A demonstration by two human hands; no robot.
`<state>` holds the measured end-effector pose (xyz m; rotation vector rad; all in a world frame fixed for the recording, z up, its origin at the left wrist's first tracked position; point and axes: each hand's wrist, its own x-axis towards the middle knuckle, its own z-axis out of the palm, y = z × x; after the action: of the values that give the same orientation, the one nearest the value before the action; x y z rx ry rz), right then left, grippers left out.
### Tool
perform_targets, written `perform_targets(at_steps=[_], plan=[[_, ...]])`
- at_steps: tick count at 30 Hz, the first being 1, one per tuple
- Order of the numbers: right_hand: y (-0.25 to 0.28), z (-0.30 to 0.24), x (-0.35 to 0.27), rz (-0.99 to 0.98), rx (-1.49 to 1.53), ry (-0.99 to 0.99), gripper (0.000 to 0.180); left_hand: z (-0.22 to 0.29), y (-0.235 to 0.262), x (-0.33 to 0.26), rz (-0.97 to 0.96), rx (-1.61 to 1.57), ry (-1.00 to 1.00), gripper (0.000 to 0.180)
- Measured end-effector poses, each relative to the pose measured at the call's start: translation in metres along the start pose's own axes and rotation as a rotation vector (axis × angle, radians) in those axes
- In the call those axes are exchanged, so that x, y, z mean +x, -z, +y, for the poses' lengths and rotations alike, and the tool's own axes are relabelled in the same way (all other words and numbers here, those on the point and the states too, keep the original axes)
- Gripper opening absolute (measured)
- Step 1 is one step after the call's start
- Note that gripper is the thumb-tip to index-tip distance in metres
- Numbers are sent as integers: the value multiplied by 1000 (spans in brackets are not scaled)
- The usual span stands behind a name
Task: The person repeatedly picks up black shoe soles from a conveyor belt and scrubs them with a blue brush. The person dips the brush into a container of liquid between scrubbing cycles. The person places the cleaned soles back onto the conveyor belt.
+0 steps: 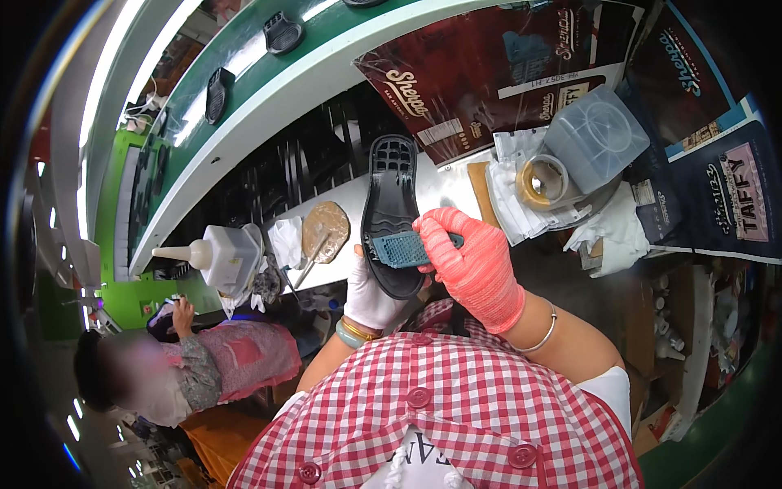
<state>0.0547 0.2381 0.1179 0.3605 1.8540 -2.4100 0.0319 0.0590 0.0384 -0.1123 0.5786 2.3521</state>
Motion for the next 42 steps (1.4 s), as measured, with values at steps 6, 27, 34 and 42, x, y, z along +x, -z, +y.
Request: perform_targets(at_steps=[6,27,34,42], plan=[[-1,1,-11,-83,-32,-70,20,-2,-2,1,195,30,-31,68],[-15,-24,29,-495,-394,-283,30,17,-5,-3,305,126,305,35],[-20,-12,31,-501,-394,-293,29,26,59,3,-62,169,521,38],[-10,-3,32,-510,-406,-354,28,36,49,-5,70,310,552,46]])
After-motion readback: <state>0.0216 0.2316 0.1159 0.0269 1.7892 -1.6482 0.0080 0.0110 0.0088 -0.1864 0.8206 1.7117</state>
